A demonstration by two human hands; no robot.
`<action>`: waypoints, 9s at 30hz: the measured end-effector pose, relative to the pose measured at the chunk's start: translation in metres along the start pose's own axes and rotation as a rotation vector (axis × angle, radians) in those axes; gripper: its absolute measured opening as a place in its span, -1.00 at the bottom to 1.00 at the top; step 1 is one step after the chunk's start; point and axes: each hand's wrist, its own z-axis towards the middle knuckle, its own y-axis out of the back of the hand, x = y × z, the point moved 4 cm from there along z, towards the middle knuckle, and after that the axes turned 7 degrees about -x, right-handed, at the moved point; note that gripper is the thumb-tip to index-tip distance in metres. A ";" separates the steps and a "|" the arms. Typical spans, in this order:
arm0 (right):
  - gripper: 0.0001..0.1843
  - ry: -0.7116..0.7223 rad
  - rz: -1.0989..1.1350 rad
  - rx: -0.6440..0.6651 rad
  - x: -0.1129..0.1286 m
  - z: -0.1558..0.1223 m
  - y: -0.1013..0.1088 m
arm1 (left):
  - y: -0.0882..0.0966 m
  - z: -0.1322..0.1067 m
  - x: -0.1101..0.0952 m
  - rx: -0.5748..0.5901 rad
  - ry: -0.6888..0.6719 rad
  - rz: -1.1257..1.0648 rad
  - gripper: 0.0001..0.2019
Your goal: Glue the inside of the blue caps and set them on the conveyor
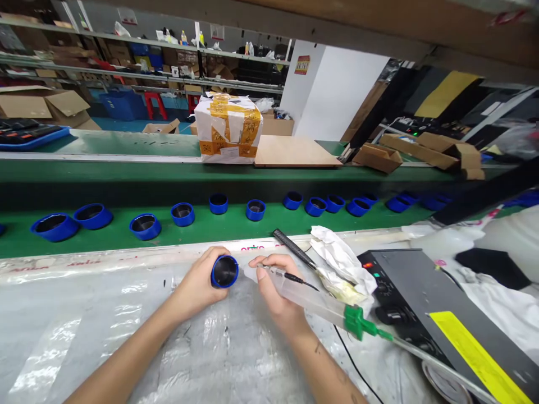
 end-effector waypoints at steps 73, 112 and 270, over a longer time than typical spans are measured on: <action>-0.97 -0.129 0.088 0.079 0.009 -0.006 -0.027 | 0.002 -0.002 -0.005 0.061 -0.055 -0.048 -0.55; -0.93 -0.003 0.162 -0.022 0.008 0.000 -0.023 | 0.004 0.002 -0.012 0.053 -0.061 0.004 -0.55; -0.96 -0.086 -0.081 0.229 0.029 -0.009 -0.016 | 0.006 -0.013 -0.011 0.122 -0.250 0.028 -0.39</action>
